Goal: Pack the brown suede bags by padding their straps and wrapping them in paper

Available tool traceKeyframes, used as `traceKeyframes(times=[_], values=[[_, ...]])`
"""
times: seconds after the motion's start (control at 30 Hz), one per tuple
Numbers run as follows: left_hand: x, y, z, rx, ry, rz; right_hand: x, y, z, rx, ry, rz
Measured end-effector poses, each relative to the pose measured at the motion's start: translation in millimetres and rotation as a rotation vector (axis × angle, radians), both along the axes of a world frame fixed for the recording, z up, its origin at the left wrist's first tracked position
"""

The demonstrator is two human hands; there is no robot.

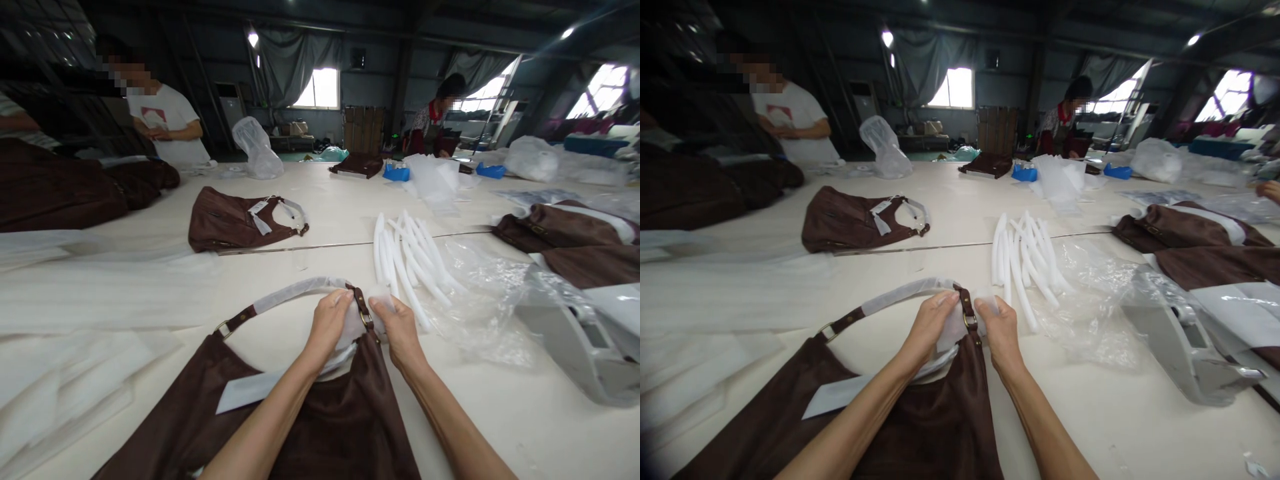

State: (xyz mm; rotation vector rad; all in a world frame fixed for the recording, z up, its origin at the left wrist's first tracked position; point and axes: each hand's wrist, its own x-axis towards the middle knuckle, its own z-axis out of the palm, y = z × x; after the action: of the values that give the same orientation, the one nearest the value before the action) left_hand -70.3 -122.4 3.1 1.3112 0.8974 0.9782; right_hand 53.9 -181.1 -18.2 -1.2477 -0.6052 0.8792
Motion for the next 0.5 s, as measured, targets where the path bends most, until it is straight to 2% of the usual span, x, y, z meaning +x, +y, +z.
traceKeyframes(times=[0.1,0.17,0.37,0.5], values=[[0.7,6.2,7.5,0.045,0.041,0.006,-0.5,-0.9,2.5,0.013,0.006,-0.015],[2.2,6.0,12.5,0.023,0.028,0.004,-1.1,-0.9,2.6,0.018,0.006,-0.031],[-4.4,-10.8,11.7,-0.3,-0.065,-0.131,-7.8,-5.3,1.8,0.014,-0.031,-0.063],[-10.8,-20.7,10.1,-0.388,-0.064,-0.097,-16.6,-10.4,7.5,-0.017,-0.122,-0.112]])
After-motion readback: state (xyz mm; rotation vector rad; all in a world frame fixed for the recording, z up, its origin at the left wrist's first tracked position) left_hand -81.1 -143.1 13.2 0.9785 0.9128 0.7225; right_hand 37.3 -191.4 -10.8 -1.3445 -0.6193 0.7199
